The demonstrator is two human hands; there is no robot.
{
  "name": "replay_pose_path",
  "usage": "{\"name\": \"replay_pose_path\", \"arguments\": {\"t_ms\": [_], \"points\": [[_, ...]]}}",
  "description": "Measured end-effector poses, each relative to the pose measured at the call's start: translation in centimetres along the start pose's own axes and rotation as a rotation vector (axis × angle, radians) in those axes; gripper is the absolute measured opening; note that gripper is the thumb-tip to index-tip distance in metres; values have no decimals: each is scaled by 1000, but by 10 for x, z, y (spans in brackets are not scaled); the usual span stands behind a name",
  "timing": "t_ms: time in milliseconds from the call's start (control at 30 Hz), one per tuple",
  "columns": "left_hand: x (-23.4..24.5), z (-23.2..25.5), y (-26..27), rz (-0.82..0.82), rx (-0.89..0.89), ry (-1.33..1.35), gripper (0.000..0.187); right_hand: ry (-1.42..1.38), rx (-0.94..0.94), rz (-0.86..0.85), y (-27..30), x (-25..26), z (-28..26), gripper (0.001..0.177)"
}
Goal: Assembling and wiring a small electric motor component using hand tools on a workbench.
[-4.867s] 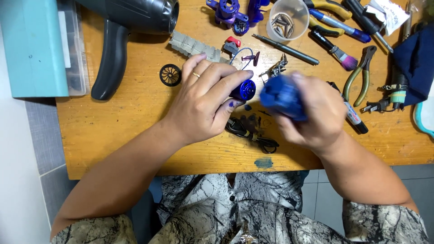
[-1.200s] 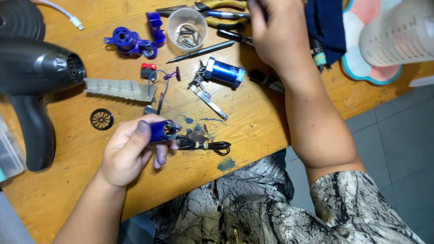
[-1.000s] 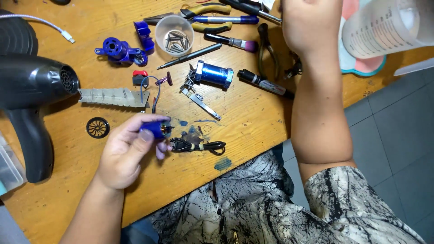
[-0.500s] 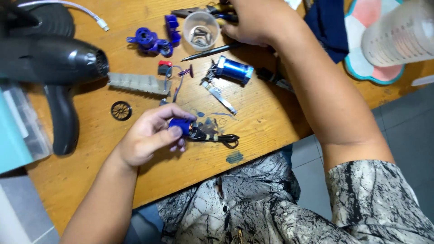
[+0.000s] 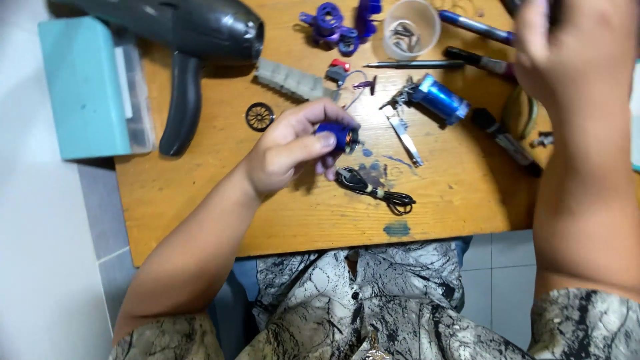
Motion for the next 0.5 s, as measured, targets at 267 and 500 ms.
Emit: {"name": "replay_pose_path", "arguments": {"t_ms": [267, 500], "points": [[15, -4, 1, 265, -219, 393, 31, -777, -64, -138, 10, 35, -118, 26], [9, -12, 7, 291, -199, 530, 39, -857, -65, -154, 13, 21, -158, 39]]}}
Point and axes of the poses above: each hand's wrist, its own y-axis away from the middle knuckle, its own x-axis out of the back of the hand, z = x × y, the point moved 9 cm from there along -y, towards the middle knuckle, and after that the axes turned 2 degrees about -y, right-handed, at the moved point
